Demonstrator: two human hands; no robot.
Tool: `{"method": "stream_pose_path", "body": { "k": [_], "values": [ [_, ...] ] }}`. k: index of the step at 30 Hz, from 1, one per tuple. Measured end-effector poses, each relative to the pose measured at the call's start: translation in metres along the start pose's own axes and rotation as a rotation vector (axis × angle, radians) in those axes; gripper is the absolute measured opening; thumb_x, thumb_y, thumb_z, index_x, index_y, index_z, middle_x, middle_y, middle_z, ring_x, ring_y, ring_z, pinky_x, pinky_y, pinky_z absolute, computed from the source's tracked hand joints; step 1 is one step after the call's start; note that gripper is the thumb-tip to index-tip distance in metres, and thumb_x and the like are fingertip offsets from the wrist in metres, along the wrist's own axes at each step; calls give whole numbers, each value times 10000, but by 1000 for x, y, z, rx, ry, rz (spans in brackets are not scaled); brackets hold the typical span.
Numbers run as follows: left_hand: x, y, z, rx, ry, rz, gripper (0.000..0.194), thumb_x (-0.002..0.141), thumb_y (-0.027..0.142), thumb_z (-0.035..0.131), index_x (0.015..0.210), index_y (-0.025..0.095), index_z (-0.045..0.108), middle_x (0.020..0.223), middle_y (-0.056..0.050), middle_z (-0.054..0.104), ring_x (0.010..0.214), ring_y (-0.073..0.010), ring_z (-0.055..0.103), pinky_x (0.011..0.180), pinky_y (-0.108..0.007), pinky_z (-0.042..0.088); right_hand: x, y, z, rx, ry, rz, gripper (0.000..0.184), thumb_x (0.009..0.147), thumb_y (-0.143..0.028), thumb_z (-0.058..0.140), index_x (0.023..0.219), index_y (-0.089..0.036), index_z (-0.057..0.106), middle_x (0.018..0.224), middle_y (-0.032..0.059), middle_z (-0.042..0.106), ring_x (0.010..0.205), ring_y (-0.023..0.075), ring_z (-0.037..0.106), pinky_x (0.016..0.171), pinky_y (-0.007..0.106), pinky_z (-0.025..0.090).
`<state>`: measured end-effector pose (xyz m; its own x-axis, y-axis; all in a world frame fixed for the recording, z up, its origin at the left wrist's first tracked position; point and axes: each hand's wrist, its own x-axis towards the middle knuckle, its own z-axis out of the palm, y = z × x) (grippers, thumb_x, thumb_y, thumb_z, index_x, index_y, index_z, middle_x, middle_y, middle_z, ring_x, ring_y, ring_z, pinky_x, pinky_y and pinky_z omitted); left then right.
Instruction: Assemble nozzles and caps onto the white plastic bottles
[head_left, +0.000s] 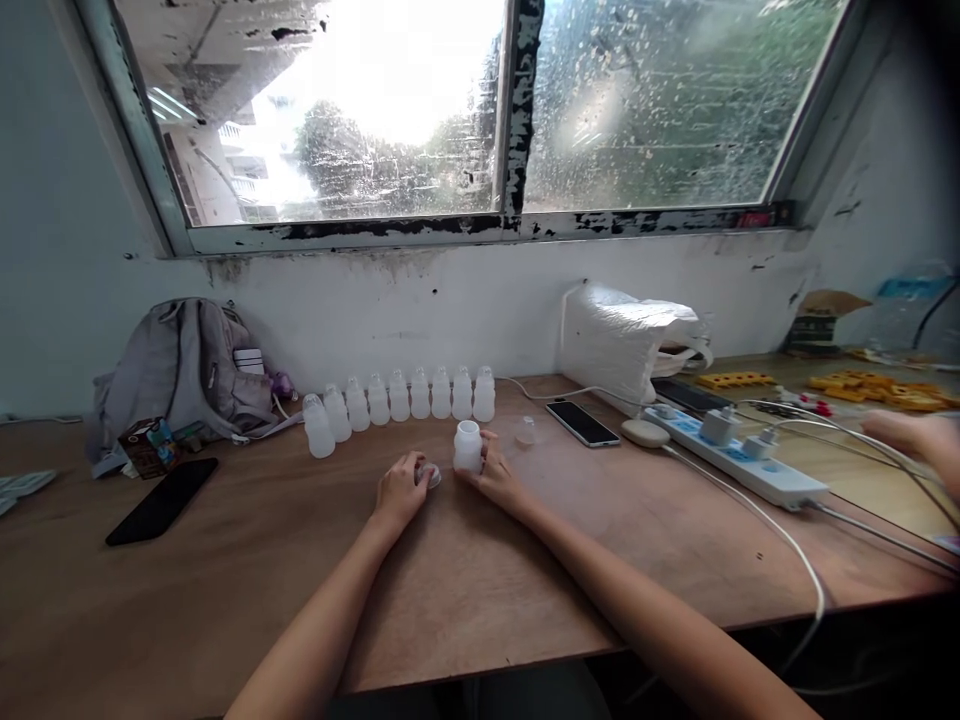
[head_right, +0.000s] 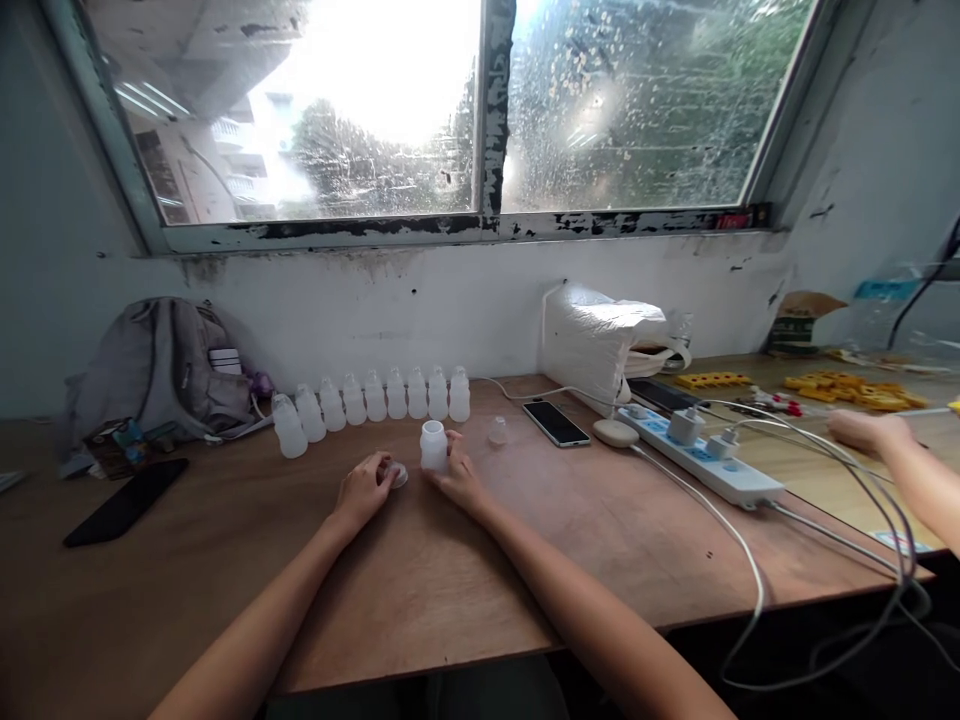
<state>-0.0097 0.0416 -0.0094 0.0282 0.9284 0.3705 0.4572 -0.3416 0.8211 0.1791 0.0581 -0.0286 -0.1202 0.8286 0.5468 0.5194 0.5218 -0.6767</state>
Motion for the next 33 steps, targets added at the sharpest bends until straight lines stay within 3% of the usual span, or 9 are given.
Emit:
{"method": "stream_pose_path", "body": {
  "k": [2,5,12,25,33],
  "values": [
    [4,-2,2,-175,49,-42,225,670,390,579,774,190,585,803,-58,622,756,-183,573,693,-278,400,-1,-4,-2,-25,45,-13,595,642,-276,590,1140,-191,274,931,60,536,822,200,538,726,343,430],
    [10,-4,2,-292,90,-118,324,728,456,477,828,162,567,827,-78,618,717,-174,588,597,-260,430,-2,-15,-7,-141,130,-108,492,628,-253,609,1062,-210,383,976,65,510,899,220,494,793,370,397],
    [10,-6,0,-510,103,-249,460,672,547,496,866,136,569,879,-96,604,708,-161,588,506,-219,427,-7,-29,-14,-327,84,-211,445,657,-207,593,1085,-241,475,1002,68,492,927,232,459,825,383,382],
    [7,-1,2,-579,78,-246,422,629,522,565,835,154,586,818,-50,576,655,-119,531,473,-189,403,-6,-25,-16,-407,76,-312,472,696,-156,526,1151,-259,458,1120,63,472,1042,223,413,887,383,337],
    [7,-1,2,-586,91,-264,397,605,510,583,769,148,587,719,-6,534,497,-61,436,419,-179,376,-5,-25,-16,-300,91,-319,452,655,-148,546,1089,-198,429,1067,79,509,1009,229,434,866,382,342]
  ]
}}
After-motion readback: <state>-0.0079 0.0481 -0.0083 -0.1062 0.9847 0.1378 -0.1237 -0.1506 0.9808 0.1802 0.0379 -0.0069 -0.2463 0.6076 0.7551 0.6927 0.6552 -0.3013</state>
